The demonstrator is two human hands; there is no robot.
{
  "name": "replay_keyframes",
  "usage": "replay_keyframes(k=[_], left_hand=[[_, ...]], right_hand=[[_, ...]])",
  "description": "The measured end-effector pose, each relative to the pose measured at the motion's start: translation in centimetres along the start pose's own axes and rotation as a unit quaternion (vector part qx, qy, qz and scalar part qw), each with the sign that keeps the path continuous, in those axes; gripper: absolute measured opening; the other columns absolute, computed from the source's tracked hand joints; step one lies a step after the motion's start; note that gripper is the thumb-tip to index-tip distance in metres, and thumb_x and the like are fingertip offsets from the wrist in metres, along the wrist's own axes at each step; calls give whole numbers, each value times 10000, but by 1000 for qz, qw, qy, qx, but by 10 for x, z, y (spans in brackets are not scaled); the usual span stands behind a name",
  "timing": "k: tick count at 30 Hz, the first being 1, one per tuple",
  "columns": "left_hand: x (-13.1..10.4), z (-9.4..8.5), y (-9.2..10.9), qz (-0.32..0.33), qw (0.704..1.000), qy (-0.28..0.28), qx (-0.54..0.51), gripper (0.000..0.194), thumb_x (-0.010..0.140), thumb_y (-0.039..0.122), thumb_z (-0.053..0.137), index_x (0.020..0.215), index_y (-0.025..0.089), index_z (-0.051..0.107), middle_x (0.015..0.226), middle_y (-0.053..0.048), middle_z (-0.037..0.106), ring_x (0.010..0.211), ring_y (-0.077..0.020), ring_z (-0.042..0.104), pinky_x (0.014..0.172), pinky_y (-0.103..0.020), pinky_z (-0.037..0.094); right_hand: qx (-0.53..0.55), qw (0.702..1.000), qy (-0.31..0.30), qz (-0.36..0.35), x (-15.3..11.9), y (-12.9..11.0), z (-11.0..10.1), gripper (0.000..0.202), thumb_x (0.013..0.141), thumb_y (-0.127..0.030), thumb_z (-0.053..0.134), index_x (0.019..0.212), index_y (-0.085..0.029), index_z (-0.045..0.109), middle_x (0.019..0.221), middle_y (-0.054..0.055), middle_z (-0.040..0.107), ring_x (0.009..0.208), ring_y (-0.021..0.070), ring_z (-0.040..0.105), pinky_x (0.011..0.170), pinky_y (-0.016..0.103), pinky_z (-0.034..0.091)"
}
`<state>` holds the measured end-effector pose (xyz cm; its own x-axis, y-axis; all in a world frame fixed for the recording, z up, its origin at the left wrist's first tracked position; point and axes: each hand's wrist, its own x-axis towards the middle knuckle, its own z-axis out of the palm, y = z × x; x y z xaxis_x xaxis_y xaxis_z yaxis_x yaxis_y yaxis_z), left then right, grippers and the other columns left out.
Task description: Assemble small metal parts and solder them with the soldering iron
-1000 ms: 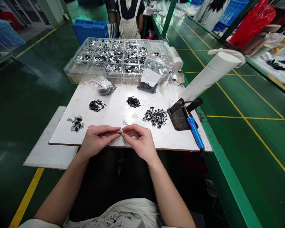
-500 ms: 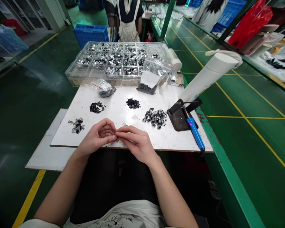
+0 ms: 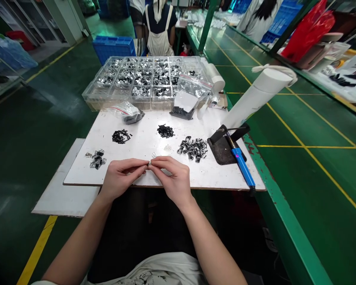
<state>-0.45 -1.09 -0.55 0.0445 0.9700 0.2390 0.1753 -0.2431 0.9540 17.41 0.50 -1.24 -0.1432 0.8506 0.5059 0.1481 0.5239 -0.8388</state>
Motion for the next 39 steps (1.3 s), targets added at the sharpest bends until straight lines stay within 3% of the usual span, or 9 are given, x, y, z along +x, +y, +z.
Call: replay_keyframes(k=[3, 9, 15, 19, 28, 33, 36, 37, 39], left_hand=[[1, 0, 0, 18, 1000, -4, 21, 157, 850, 194, 736, 985, 185, 817, 971, -61, 811, 879, -209, 763, 773, -280, 639], [3, -1, 2, 29, 999, 8, 44, 110, 871, 242, 732, 925, 230, 827, 956, -51, 795, 895, -212, 741, 826, -306, 614], [2, -3, 2, -66, 997, -4, -36, 117, 798, 259, 803, 880, 175, 805, 898, -57, 808, 840, -224, 764, 813, -315, 634], [2, -5, 1, -90, 993, -23, -67, 175, 783, 245, 820, 923, 166, 750, 877, -48, 794, 838, -201, 765, 790, -280, 630], [2, -6, -1, -91, 990, -41, -101, 285, 759, 227, 837, 1032, 169, 780, 930, -59, 805, 872, -211, 772, 823, -293, 638], [2, -7, 0, -118, 987, -38, -105, 299, 730, 239, 857, 1015, 165, 808, 922, -71, 815, 860, -236, 781, 821, -319, 650], [3, -7, 2, -145, 984, -40, -97, 321, 703, 259, 877, 1004, 167, 817, 856, -66, 811, 804, -230, 782, 764, -300, 658], [3, -7, 2, -151, 984, -37, -93, 324, 694, 265, 883, 997, 169, 820, 835, -63, 807, 785, -224, 780, 744, -289, 658], [3, -6, 2, -153, 984, -30, -87, 321, 684, 271, 888, 983, 174, 825, 812, -57, 801, 768, -216, 778, 728, -276, 658]], right_hand=[[3, 999, 19, 27, -1, -2, 5, 100, 869, -167, 732, 899, -241, 792, 933, 53, 761, 874, 204, 728, 797, 349, 619], [-92, 995, -2, -36, -7, -2, 4, 188, 932, -180, 648, 1046, -259, 774, 990, 70, 750, 893, 211, 716, 797, 364, 622], [-113, 986, -84, -95, -7, -5, -5, 351, 966, -122, 558, 1251, -276, 693, 1089, 99, 700, 999, 207, 683, 817, 360, 613], [-109, 985, -80, -103, -5, -6, -3, 349, 966, -114, 552, 1243, -271, 694, 1046, 97, 683, 957, 196, 678, 775, 341, 605], [-37, 998, -28, 49, 2, -8, 7, 163, 929, -249, 662, 1082, -241, 719, 896, 41, 742, 783, 179, 702, 738, 324, 597], [-18, 997, -44, 65, -1, -11, 8, 180, 936, -276, 656, 1102, -241, 714, 938, 49, 754, 817, 191, 716, 755, 336, 600], [-78, 995, -44, 40, -1, -14, -14, 182, 965, -290, 605, 1099, -249, 722, 991, 63, 754, 875, 212, 712, 783, 364, 587], [-123, 992, -9, 28, 0, -13, -29, 178, 969, -295, 594, 1072, -248, 731, 1001, 72, 747, 894, 224, 701, 796, 382, 577], [-262, 954, 142, 22, 3, -6, -69, 192, 947, -339, 616, 1035, -222, 741, 1009, 113, 718, 947, 271, 661, 837, 443, 551]])
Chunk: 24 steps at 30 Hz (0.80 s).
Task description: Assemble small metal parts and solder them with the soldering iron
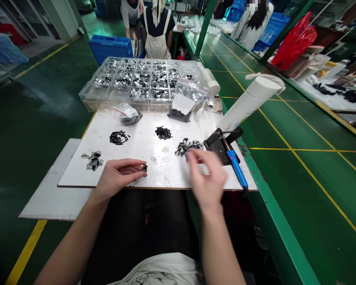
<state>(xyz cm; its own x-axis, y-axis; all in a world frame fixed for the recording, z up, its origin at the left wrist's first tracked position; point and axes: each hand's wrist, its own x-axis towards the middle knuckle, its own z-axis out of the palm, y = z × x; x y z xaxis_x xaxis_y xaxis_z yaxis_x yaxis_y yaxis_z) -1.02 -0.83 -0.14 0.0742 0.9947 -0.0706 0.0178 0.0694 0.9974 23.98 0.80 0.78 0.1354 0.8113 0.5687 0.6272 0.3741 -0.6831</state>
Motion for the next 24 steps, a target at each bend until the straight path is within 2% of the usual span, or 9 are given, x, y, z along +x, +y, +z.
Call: replay_keyframes(k=[1, 3, 6, 9, 14, 16, 19, 21, 24], left_hand=[[0, 0, 0, 3, 1000, 2, -1, 319, 683, 270, 889, 982, 177, 826, 811, -54, 800, 770, -214, 777, 734, -274, 659], [0, 0, 0, 9, 1000, 3, -5, 318, 688, 270, 887, 988, 182, 825, 816, -50, 799, 780, -213, 779, 754, -277, 660], [1, -1, -1, 11, 1000, 8, -11, 317, 698, 272, 881, 996, 185, 822, 824, -48, 800, 791, -216, 781, 766, -282, 661], [1, -1, -1, 16, 1000, 8, -9, 319, 700, 275, 879, 1001, 188, 821, 830, -48, 801, 799, -219, 781, 769, -291, 663], [1, 0, 0, 7, 1000, 7, -10, 333, 698, 280, 873, 1007, 171, 818, 828, -63, 802, 791, -232, 781, 771, -322, 669], [1, 0, 0, 7, 1000, 6, -10, 334, 696, 278, 874, 1007, 171, 818, 829, -64, 803, 798, -236, 782, 783, -327, 669], [1, 0, -1, 11, 1000, 5, -8, 336, 699, 282, 875, 1012, 175, 817, 832, -60, 802, 801, -236, 783, 788, -327, 668], [1, -1, -2, 12, 1000, 3, -6, 337, 707, 284, 872, 1020, 174, 815, 840, -61, 802, 810, -235, 783, 794, -324, 666], [1, 0, -2, 9, 1000, -1, -9, 340, 712, 274, 867, 1031, 170, 813, 860, -67, 804, 822, -233, 782, 801, -322, 665]], right_hand=[[-98, 993, 58, 19, 8, 17, -14, 257, 930, -381, 629, 1071, -198, 740, 1061, 148, 692, 1019, 312, 625, 887, 498, 525], [-275, 957, 69, 66, 21, 56, -40, 439, 880, -472, 653, 1143, -130, 732, 1159, 218, 626, 1157, 406, 524, 989, 626, 426], [-372, 922, -57, 94, 27, 104, -65, 516, 897, -520, 555, 1056, -69, 749, 1083, 250, 603, 1158, 439, 487, 969, 648, 410], [-403, 910, -76, 64, 14, 118, -82, 531, 922, -514, 429, 957, -86, 742, 1033, 256, 618, 1097, 437, 526, 911, 624, 440], [-401, 899, -96, 145, -18, 65, -118, 376, 928, -513, 464, 1072, -244, 683, 812, 204, 678, 724, 339, 633, 596, 476, 465], [-321, 928, -99, 160, -27, 35, -121, 340, 945, -535, 501, 1131, -287, 641, 761, 152, 686, 554, 259, 588, 499, 411, 436], [-147, 969, -195, 29, -30, -1, -100, 315, 983, -472, 507, 1189, -262, 622, 884, 90, 714, 656, 230, 657, 567, 348, 508], [-130, 960, -237, -68, -29, -15, -80, 286, 992, -399, 542, 1219, -243, 618, 947, 74, 715, 750, 219, 689, 645, 320, 519], [-179, 933, -268, -162, -26, -23, -60, 317, 1009, -370, 541, 1266, -201, 617, 821, 46, 674, 645, 184, 654, 578, 297, 452]])
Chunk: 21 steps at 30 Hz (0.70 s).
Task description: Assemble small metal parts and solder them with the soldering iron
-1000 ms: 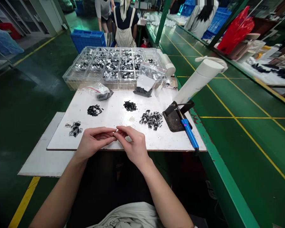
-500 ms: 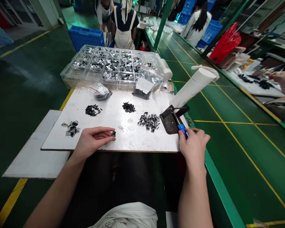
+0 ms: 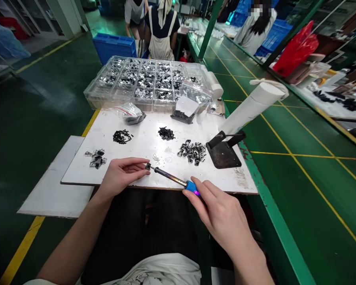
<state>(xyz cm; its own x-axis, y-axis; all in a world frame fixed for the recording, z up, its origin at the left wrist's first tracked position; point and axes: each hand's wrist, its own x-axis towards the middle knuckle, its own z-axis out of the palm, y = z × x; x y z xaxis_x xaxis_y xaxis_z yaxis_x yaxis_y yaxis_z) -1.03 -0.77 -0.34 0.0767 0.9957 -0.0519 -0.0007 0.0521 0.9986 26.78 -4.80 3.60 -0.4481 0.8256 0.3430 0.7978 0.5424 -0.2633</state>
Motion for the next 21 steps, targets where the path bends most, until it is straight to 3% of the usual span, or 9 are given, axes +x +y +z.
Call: replay_keyframes(k=[7, 21], left_hand=[[0, 2, 0, 16, 1000, 2, 10, 322, 722, 237, 854, 1034, 167, 812, 859, -58, 805, 805, -215, 776, 786, -304, 669], [0, 2, -2, 44, 999, 5, 26, 294, 740, 205, 836, 1031, 163, 814, 864, -53, 807, 796, -193, 772, 763, -261, 665]], right_hand=[[-131, 989, -9, -68, 7, 0, -2, 390, 1035, -418, 486, 1245, -132, 649, 724, 30, 631, 548, 155, 598, 513, 304, 362], [-159, 985, -30, -64, 9, 1, -6, 416, 1038, -444, 475, 1246, -126, 646, 770, 30, 653, 601, 147, 639, 546, 288, 399]])
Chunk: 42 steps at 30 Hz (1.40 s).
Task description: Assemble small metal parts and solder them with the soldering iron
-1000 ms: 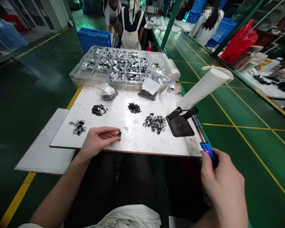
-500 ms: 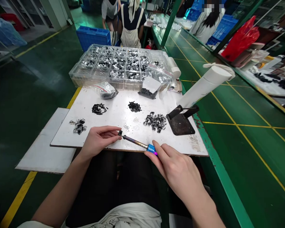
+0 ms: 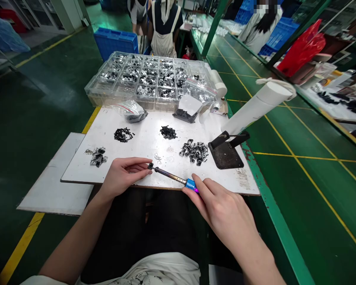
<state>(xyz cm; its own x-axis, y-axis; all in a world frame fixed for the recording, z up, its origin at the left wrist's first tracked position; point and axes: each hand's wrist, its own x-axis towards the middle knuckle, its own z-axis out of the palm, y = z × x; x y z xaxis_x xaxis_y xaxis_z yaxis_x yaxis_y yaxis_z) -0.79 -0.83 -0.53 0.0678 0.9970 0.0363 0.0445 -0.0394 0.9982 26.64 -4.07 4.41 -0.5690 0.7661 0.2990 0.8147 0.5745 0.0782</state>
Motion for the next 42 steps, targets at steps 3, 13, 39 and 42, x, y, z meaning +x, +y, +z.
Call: replay_keyframes(k=[3, 13, 39, 42], left_hand=[[0, 0, 0, 1, 1000, -1, -1, 296, 741, 209, 836, 1033, 163, 813, 862, -53, 807, 793, -190, 771, 759, -254, 664], [-1, 0, -1, 6, 1000, 0, 9, 292, 743, 206, 830, 1032, 161, 813, 851, -53, 804, 786, -193, 770, 742, -260, 666], [0, 0, 0, -2, 1000, 4, 13, 297, 732, 216, 835, 1022, 155, 813, 829, -55, 803, 759, -193, 767, 724, -264, 664], [-1, 0, 0, -3, 1000, 3, 19, 291, 736, 227, 830, 1018, 156, 814, 831, -57, 802, 762, -199, 767, 728, -275, 667]], right_hand=[[-8, 1000, -3, 1, 0, 0, -1, 421, 1039, -455, 467, 1236, -130, 649, 772, 32, 656, 595, 149, 639, 541, 288, 399], [-3, 1000, -2, -11, 4, -1, 3, 422, 1044, -450, 457, 1226, -123, 651, 738, 24, 637, 571, 145, 626, 528, 287, 383], [37, 998, -54, 8, 8, 0, -1, 470, 1058, -493, 366, 1164, -157, 677, 726, 37, 632, 550, 150, 624, 508, 272, 368], [41, 997, -64, 17, 8, 0, -1, 471, 1060, -495, 348, 1156, -176, 680, 732, 45, 636, 565, 153, 623, 508, 269, 364]])
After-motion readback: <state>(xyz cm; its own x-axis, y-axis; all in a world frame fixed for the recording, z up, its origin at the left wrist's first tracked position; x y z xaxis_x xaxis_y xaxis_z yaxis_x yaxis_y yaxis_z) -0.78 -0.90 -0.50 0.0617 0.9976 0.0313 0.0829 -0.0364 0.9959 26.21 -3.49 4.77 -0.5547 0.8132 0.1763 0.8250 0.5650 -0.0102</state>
